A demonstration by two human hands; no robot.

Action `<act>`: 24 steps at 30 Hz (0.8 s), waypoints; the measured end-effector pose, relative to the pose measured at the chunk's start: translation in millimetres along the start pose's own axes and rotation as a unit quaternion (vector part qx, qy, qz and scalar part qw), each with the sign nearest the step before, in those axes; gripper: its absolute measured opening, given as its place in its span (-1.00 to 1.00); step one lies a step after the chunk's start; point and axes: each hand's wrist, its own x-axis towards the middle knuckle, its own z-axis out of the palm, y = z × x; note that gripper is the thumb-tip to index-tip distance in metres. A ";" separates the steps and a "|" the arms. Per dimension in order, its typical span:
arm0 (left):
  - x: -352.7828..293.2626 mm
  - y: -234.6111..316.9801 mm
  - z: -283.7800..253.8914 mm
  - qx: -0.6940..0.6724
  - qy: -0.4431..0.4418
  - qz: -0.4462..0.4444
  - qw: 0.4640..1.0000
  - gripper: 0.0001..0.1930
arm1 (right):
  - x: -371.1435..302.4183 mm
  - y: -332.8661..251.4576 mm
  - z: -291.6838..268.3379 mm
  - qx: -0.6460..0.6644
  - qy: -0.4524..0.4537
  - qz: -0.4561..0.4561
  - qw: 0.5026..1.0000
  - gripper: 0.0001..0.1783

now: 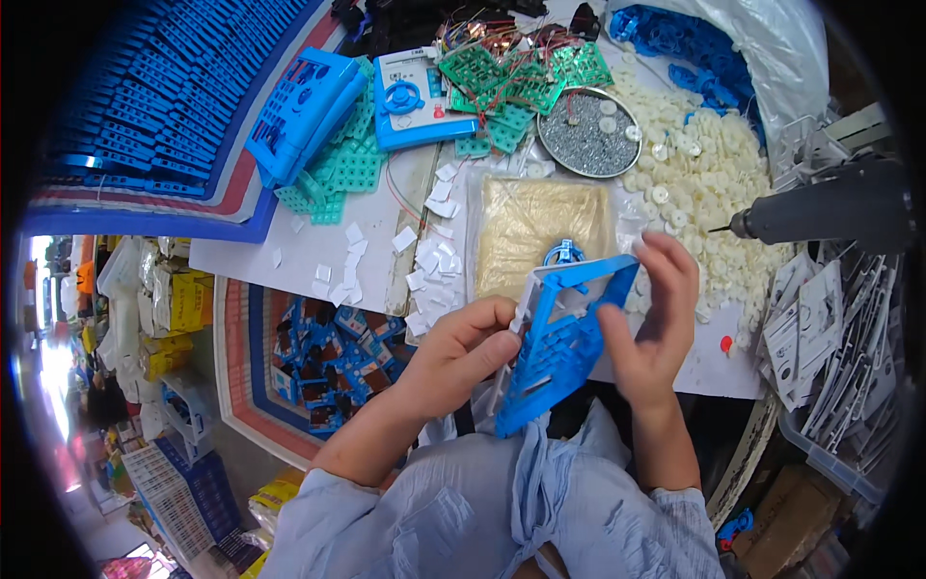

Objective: Assembling and packaging electronic toy devices at a factory workbench.

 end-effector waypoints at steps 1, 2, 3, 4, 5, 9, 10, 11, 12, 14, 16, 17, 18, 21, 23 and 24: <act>4.0 0.0 0.9 -0.009 -0.011 0.007 1.000 -0.78 | 1.8 -6.5 -8.1 -0.038 -0.053 -0.024 0.998 -0.53; 3.3 0.2 0.7 -0.017 -0.015 0.013 1.000 -0.78 | 3.2 -17.0 -16.0 -0.071 -0.109 -0.046 0.990 -0.55; 2.9 0.9 0.2 -0.025 -0.020 0.019 0.999 -0.78 | 4.1 -23.2 -21.0 -0.104 -0.165 -0.068 0.978 -0.55; 3.3 3.1 0.3 -0.039 -0.028 0.012 0.999 -0.77 | 3.1 -29.1 -17.4 -0.104 -0.152 -0.052 0.982 -0.54; 3.7 5.8 0.0 -0.053 -0.036 0.004 0.998 -0.77 | 3.1 -30.7 -19.5 -0.118 -0.155 -0.065 0.979 -0.54; 1.8 10.4 3.7 -0.081 -0.052 -0.007 0.995 -0.75 | 1.4 -38.7 -20.9 -0.147 -0.152 -0.113 0.971 -0.51; 1.9 11.4 6.1 -0.059 -0.056 0.010 0.997 -0.70 | 1.4 -42.6 -20.2 -0.152 -0.146 -0.124 0.969 -0.50; 1.7 12.1 9.5 -0.038 -0.060 0.027 0.997 -0.64 | 1.4 -46.6 -18.5 -0.121 -0.155 -0.112 0.974 -0.48; 1.5 12.7 13.3 -0.016 -0.065 0.044 0.997 -0.59 | 1.2 -50.8 -15.8 -0.090 -0.164 -0.098 0.977 -0.46; 1.3 12.4 23.5 0.018 -0.053 0.095 0.994 -0.66 | -0.5 -54.8 -10.9 -0.023 -0.169 -0.064 0.983 -0.43; 2.7 20.2 27.1 0.089 -0.062 0.138 0.985 -0.65 | 2.5 -49.9 -13.0 0.055 -0.184 -0.015 0.981 -0.46; 2.4 26.9 25.4 0.220 -0.065 0.186 0.955 -0.61 | 3.6 -46.3 -15.1 0.094 -0.191 0.009 0.977 -0.48; 1.3 33.7 22.3 0.346 -0.066 0.232 0.907 -0.58 | 2.4 -39.9 -19.2 0.159 -0.214 0.046 0.963 -0.50; 0.3 36.3 8.8 0.518 0.061 0.335 0.785 -0.42 | 1.2 -36.7 -20.2 0.394 -0.176 0.218 0.875 -0.50; 7.0 29.6 3.9 0.472 0.158 0.330 0.802 -0.32 | -0.5 -23.8 -23.7 0.471 -0.208 0.242 0.822 -0.39; 15.2 25.1 0.5 0.398 0.187 0.295 0.848 -0.28 | -2.2 -18.8 -21.4 0.518 -0.212 0.258 0.788 -0.35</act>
